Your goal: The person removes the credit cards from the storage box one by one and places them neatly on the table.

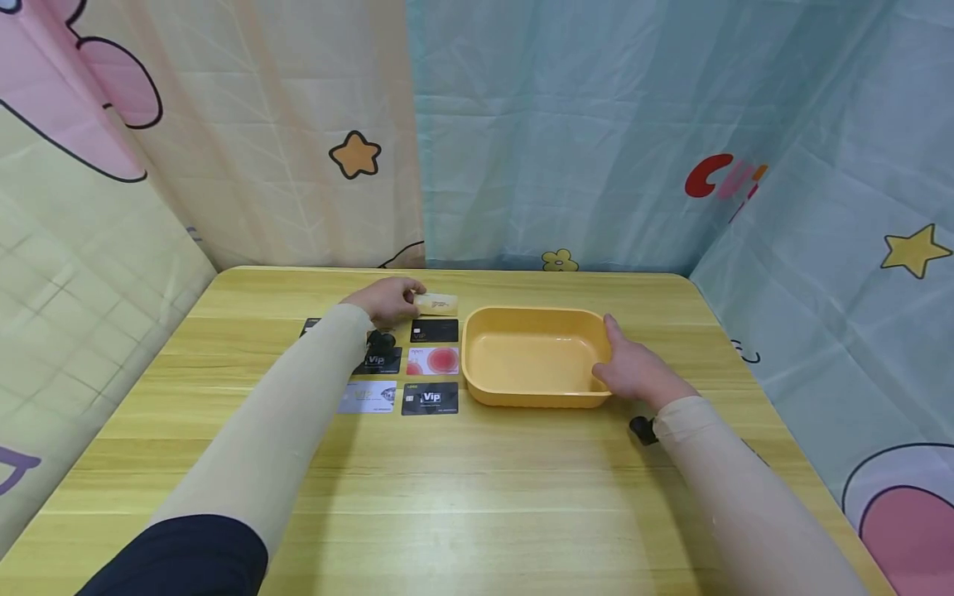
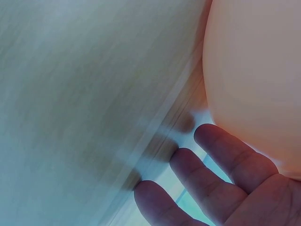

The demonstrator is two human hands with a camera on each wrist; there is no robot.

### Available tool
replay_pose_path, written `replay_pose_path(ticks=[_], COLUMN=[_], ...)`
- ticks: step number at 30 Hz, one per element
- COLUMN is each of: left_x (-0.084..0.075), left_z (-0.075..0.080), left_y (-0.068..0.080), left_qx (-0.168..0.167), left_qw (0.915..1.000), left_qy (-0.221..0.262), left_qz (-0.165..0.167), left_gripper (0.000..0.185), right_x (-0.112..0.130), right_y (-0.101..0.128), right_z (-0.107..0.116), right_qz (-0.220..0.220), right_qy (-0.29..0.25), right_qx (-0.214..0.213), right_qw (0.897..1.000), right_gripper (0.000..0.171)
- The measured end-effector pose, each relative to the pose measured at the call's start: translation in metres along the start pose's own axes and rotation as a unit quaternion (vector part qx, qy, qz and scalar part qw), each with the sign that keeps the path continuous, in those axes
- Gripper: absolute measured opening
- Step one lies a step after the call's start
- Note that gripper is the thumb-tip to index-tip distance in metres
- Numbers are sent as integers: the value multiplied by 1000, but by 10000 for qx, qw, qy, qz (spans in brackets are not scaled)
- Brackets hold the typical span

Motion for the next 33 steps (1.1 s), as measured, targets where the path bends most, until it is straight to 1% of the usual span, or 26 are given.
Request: replay_pose_path(ticks=[6,13,16,20,23,33], left_x=[0,-5,-3,1,2,0], left_z=[-1,0,-2,-5,-6,-4], left_y=[2,7,4,-1,-3,-1], left_qx=[-9,-69,-43,7,17,-23], left_qw=[10000,9999,10000,9999,9998,9999], left_qy=[47,-25,-14,35,43,-68], left_qz=[30,-149,-78,119,202,138], left_gripper=[55,53,54,54,54,56], right_x=[0,1,0,1,1,3], right_y=[1,1,1,1,1,3], right_z=[1,0,0,0,0,1], right_qz=[-36,-71,-49,-14,-35,-84], right_qy=[-57,-73,-50,-15,-28,-51], right_qx=[25,35,12,-6,20,44], right_qw=[10000,9999,10000,10000,10000,9999], right_gripper=[100,99,99,100,100,99])
Point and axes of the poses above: each hand's wrist, its own y-axis away from the middle knuckle, its own z-axis out of the back of the hand, x = y × z, the point moved 7 cm from there along -y, towards the middle knuckle, and after that the axes turned 14 degrees about -x, right-handed, at the moved point
